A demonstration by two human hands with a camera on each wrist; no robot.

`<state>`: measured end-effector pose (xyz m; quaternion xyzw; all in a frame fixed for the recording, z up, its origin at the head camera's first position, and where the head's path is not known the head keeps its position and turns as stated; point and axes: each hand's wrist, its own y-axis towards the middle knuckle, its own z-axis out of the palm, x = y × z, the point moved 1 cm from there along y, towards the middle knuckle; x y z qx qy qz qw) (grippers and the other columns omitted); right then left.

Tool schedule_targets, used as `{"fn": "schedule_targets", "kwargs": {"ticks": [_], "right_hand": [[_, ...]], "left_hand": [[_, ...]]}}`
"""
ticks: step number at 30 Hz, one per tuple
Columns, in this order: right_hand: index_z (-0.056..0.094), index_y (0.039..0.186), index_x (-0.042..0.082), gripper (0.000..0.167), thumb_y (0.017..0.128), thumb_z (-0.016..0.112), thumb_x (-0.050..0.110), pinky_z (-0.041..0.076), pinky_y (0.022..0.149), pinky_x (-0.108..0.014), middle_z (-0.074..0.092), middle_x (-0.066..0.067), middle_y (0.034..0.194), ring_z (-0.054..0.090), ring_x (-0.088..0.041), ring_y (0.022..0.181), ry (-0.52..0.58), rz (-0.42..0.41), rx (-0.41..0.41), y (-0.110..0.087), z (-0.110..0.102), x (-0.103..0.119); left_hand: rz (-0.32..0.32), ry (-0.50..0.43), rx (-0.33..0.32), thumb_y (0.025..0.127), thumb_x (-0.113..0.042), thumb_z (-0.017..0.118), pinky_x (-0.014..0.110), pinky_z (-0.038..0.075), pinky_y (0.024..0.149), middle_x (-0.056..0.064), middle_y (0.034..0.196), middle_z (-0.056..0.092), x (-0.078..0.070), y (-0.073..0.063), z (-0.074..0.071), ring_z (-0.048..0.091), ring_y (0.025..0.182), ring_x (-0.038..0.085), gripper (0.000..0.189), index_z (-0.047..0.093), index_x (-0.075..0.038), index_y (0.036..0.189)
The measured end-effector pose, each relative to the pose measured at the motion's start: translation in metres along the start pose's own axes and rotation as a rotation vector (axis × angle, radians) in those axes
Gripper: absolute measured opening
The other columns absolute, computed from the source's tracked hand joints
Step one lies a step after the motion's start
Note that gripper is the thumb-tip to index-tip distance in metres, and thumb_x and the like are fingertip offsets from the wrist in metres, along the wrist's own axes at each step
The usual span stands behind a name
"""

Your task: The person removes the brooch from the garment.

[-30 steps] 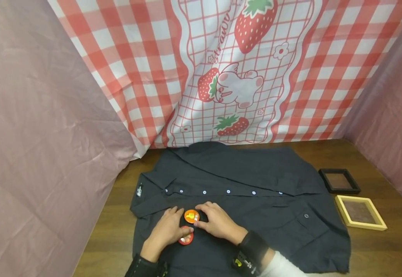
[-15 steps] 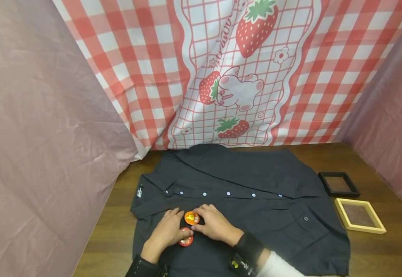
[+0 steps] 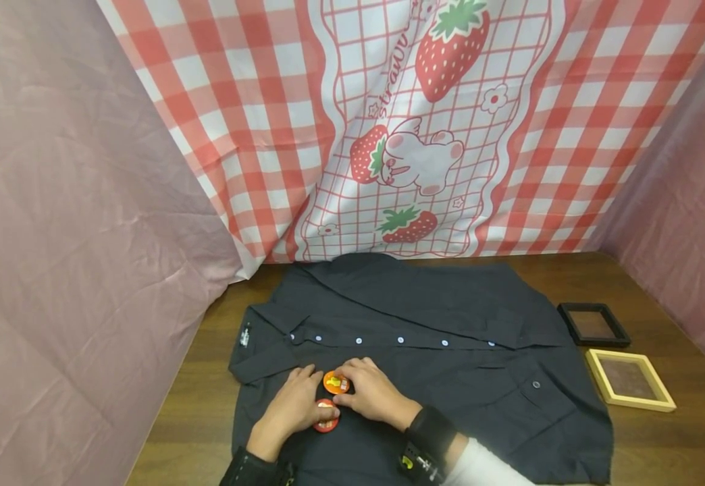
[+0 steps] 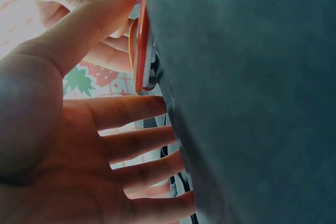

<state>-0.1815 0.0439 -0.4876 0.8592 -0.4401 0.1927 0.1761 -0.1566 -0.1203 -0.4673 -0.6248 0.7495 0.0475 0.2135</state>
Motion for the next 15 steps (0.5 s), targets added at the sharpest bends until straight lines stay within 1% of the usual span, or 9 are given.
{"fn": "schedule_targets", "kwargs": {"ticks": [6, 15], "right_hand": [[0.07, 0.112, 0.009, 0.035, 0.082, 0.078, 0.026, 0.048, 0.084, -0.03, 0.067, -0.002, 0.109, 0.053, -0.015, 0.094, 0.023, -0.008, 0.0, 0.0012, 0.0011, 0.0019], [0.071, 0.107, 0.008, 0.032, 0.08, 0.078, 0.022, 0.047, 0.079, -0.028, 0.069, -0.001, 0.103, 0.052, -0.014, 0.088, 0.02, -0.016, -0.039, 0.0041, 0.0031, 0.0032]], "left_hand": [[0.003, 0.004, 0.001, 0.075, -0.044, 0.081, 0.056, 0.044, 0.103, 0.026, 0.138, 0.052, 0.0005, -0.0001, 0.001, 0.046, 0.13, 0.043, 0.076, 0.058, 0.004, 0.128], [0.015, -0.003, -0.012, 0.074, -0.044, 0.082, 0.057, 0.044, 0.103, 0.027, 0.137, 0.052, 0.0017, -0.001, 0.0, 0.046, 0.13, 0.043, 0.075, 0.059, 0.005, 0.128]]}}
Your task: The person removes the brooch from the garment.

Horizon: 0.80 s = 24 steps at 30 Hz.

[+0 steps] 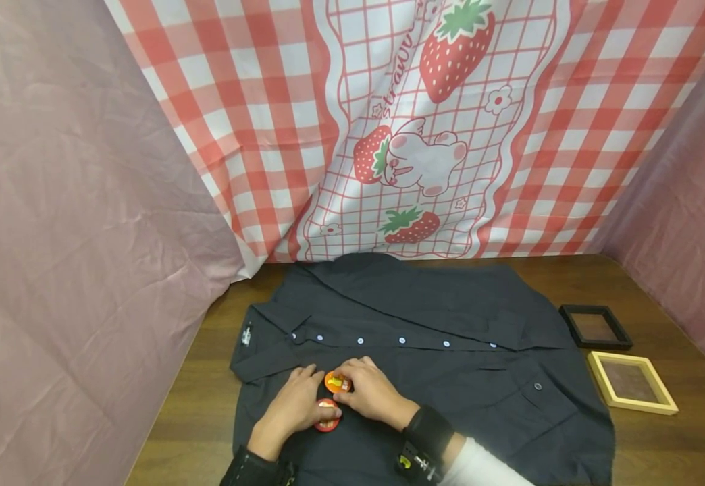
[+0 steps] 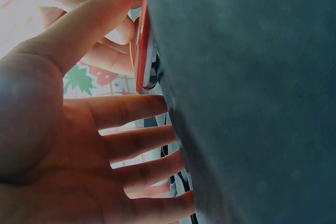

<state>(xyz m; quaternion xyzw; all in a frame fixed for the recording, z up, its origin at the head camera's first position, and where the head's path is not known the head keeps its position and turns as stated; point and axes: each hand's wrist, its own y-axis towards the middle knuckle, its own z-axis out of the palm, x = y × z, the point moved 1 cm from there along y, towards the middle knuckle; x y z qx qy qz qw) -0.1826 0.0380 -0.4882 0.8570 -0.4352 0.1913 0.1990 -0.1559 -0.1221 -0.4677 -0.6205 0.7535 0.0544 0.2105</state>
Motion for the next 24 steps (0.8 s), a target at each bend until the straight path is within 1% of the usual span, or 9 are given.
{"fn": "schedule_targets", "kwargs": {"ticks": [4, 13, 24], "right_hand": [[0.072, 0.106, 0.009, 0.031, 0.079, 0.078, 0.022, 0.046, 0.077, -0.027, 0.069, -0.001, 0.101, 0.051, -0.013, 0.086, 0.003, 0.006, -0.011, 0.0004, 0.0012, -0.0007], [0.072, 0.104, 0.009, 0.03, 0.078, 0.079, 0.022, 0.046, 0.075, -0.026, 0.068, -0.001, 0.098, 0.051, -0.012, 0.083, 0.007, 0.013, -0.019, 0.0014, 0.0, -0.001], [0.072, 0.103, 0.009, 0.028, 0.08, 0.078, 0.024, 0.047, 0.075, -0.025, 0.067, 0.0, 0.097, 0.05, -0.011, 0.083, 0.011, 0.025, -0.012, 0.0003, 0.0001, -0.0027]], "left_hand": [[0.014, 0.0, -0.004, 0.074, -0.044, 0.081, 0.057, 0.044, 0.103, 0.027, 0.137, 0.052, 0.0004, -0.0002, 0.0003, 0.046, 0.129, 0.044, 0.076, 0.059, 0.006, 0.127], [0.02, 0.003, -0.005, 0.074, -0.044, 0.081, 0.056, 0.044, 0.103, 0.027, 0.137, 0.052, 0.0008, 0.0007, 0.0, 0.046, 0.13, 0.044, 0.076, 0.059, 0.005, 0.127], [0.002, 0.016, 0.015, 0.074, -0.046, 0.081, 0.057, 0.044, 0.104, 0.027, 0.139, 0.051, 0.0009, 0.002, 0.0005, 0.045, 0.13, 0.045, 0.078, 0.058, 0.005, 0.128]]}}
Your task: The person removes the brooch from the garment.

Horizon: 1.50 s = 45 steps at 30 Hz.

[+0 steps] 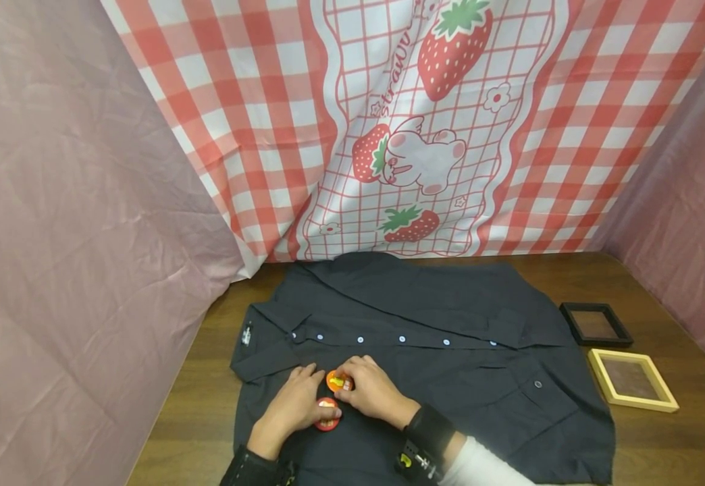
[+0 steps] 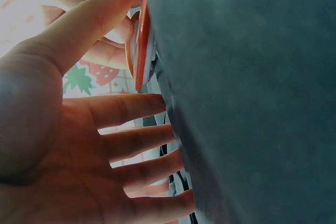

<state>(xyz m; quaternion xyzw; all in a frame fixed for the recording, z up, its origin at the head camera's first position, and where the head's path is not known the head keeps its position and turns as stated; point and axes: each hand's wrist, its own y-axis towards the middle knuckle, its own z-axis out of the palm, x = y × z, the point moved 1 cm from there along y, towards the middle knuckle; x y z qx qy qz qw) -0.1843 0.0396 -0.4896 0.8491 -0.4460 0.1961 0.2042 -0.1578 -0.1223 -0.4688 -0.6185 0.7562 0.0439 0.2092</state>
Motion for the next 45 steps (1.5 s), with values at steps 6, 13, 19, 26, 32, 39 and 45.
{"fn": "schedule_targets", "kwargs": {"ticks": [6, 13, 19, 26, 32, 39, 45], "right_hand": [[0.072, 0.104, 0.01, 0.028, 0.08, 0.078, 0.024, 0.047, 0.074, -0.025, 0.064, 0.0, 0.097, 0.05, -0.011, 0.084, 0.007, 0.012, 0.022, -0.0004, -0.0003, -0.001], [0.072, 0.104, 0.01, 0.028, 0.08, 0.077, 0.024, 0.047, 0.073, -0.025, 0.063, 0.0, 0.096, 0.049, -0.011, 0.084, 0.037, 0.013, 0.037, -0.0011, -0.0023, -0.0032], [0.072, 0.103, 0.01, 0.027, 0.081, 0.077, 0.024, 0.047, 0.075, -0.025, 0.064, 0.001, 0.096, 0.05, -0.01, 0.085, 0.056, -0.002, 0.034, -0.002, -0.0026, -0.0065], [0.072, 0.102, 0.01, 0.027, 0.081, 0.077, 0.025, 0.048, 0.078, -0.027, 0.064, 0.001, 0.096, 0.052, -0.011, 0.087, 0.056, -0.009, 0.033, -0.0038, -0.0039, -0.0082], [0.071, 0.103, 0.01, 0.027, 0.081, 0.077, 0.025, 0.049, 0.081, -0.028, 0.064, 0.002, 0.097, 0.053, -0.011, 0.089, 0.053, -0.015, 0.046, -0.0047, -0.0034, -0.009], [0.072, 0.102, 0.009, 0.026, 0.081, 0.076, 0.024, 0.049, 0.081, -0.029, 0.064, 0.002, 0.096, 0.054, -0.012, 0.089, 0.077, -0.021, 0.046, -0.0056, -0.0045, -0.0088], [0.072, 0.102, 0.009, 0.026, 0.081, 0.077, 0.024, 0.049, 0.08, -0.029, 0.065, 0.001, 0.096, 0.056, -0.013, 0.089, 0.093, -0.036, 0.035, -0.0064, -0.0063, -0.0093]], "left_hand": [[-0.005, -0.005, 0.009, 0.074, -0.046, 0.081, 0.057, 0.043, 0.104, 0.026, 0.14, 0.051, 0.0004, -0.0002, -0.0001, 0.044, 0.131, 0.044, 0.078, 0.058, 0.005, 0.129], [-0.003, -0.002, 0.006, 0.074, -0.045, 0.081, 0.057, 0.042, 0.105, 0.026, 0.14, 0.05, 0.0015, 0.0001, 0.0007, 0.044, 0.132, 0.044, 0.077, 0.058, 0.005, 0.128], [-0.001, -0.002, 0.004, 0.074, -0.045, 0.082, 0.057, 0.042, 0.105, 0.026, 0.139, 0.051, 0.0013, -0.0007, 0.0009, 0.045, 0.131, 0.044, 0.077, 0.059, 0.006, 0.128], [0.004, -0.016, -0.008, 0.074, -0.043, 0.082, 0.057, 0.042, 0.105, 0.026, 0.139, 0.051, 0.0005, -0.0013, 0.0, 0.045, 0.131, 0.043, 0.076, 0.059, 0.006, 0.127], [0.001, -0.017, -0.012, 0.074, -0.043, 0.082, 0.056, 0.042, 0.106, 0.026, 0.139, 0.051, 0.0013, -0.003, 0.0002, 0.045, 0.131, 0.043, 0.076, 0.059, 0.006, 0.127], [-0.007, -0.02, -0.006, 0.074, -0.043, 0.082, 0.057, 0.041, 0.106, 0.026, 0.139, 0.051, 0.0012, -0.0029, 0.0004, 0.044, 0.131, 0.043, 0.076, 0.059, 0.006, 0.127], [0.005, -0.017, -0.004, 0.074, -0.043, 0.082, 0.057, 0.042, 0.105, 0.027, 0.14, 0.05, 0.0002, -0.0031, -0.001, 0.044, 0.131, 0.044, 0.076, 0.059, 0.006, 0.127]]}}
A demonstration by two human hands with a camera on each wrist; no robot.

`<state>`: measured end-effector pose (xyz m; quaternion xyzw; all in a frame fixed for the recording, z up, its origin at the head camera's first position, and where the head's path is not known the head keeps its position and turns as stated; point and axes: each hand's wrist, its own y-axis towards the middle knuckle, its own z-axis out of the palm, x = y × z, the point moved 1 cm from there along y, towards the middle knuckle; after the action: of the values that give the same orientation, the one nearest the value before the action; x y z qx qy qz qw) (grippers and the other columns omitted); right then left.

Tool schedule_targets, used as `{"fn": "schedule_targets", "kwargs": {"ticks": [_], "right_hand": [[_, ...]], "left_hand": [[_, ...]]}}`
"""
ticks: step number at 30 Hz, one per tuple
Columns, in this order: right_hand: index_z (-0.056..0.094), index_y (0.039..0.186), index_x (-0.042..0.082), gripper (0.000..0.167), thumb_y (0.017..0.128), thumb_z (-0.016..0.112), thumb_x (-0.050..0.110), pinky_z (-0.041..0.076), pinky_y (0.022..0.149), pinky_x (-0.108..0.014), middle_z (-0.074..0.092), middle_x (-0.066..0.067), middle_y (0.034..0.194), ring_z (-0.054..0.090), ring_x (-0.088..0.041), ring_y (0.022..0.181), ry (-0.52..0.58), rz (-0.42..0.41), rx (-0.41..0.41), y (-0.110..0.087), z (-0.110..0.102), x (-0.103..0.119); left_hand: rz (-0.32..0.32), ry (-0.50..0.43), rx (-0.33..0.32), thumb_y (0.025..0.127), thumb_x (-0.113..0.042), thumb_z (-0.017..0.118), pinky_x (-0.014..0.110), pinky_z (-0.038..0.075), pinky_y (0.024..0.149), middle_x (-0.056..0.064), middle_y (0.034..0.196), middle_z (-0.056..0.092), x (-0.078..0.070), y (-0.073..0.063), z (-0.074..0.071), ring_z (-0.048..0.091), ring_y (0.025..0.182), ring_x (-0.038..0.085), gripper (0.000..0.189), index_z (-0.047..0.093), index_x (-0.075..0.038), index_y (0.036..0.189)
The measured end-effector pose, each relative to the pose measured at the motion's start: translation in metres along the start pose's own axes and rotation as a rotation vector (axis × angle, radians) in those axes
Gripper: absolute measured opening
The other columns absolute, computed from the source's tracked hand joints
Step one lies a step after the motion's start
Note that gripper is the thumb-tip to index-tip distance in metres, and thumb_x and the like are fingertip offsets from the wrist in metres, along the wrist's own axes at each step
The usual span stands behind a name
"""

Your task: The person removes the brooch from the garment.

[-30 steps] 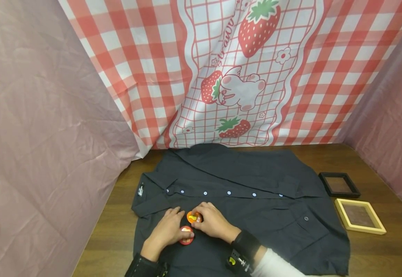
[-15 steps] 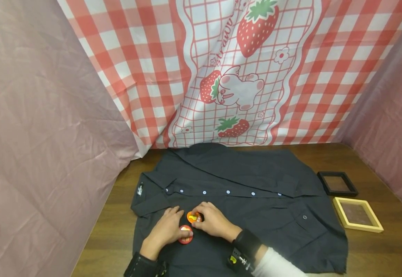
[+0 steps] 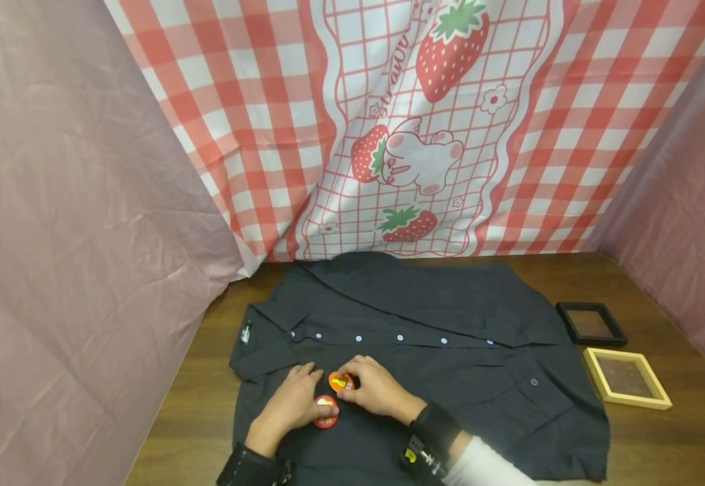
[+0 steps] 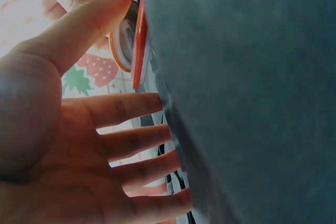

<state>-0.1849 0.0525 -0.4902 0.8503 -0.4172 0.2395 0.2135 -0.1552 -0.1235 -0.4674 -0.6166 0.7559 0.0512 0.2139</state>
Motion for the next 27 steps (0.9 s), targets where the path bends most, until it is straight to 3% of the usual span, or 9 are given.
{"fn": "schedule_targets", "kwargs": {"ticks": [15, 27], "right_hand": [[0.07, 0.102, 0.008, 0.024, 0.083, 0.077, 0.021, 0.046, 0.07, -0.021, 0.062, -0.001, 0.09, 0.055, -0.01, 0.08, 0.115, 0.014, 0.001, -0.0015, -0.0019, -0.0034], [0.07, 0.102, 0.008, 0.025, 0.082, 0.077, 0.02, 0.048, 0.07, -0.021, 0.063, -0.001, 0.091, 0.058, -0.013, 0.08, 0.156, 0.017, -0.025, -0.0035, -0.0027, -0.0075]], "left_hand": [[-0.017, 0.009, 0.004, 0.075, -0.043, 0.082, 0.059, 0.044, 0.102, 0.027, 0.14, 0.049, -0.0008, 0.0014, 0.0017, 0.043, 0.132, 0.045, 0.074, 0.06, 0.005, 0.127], [-0.023, 0.004, 0.005, 0.076, -0.042, 0.081, 0.063, 0.042, 0.102, 0.025, 0.141, 0.049, -0.0024, 0.0, 0.0003, 0.042, 0.133, 0.044, 0.071, 0.061, 0.004, 0.126]]}}
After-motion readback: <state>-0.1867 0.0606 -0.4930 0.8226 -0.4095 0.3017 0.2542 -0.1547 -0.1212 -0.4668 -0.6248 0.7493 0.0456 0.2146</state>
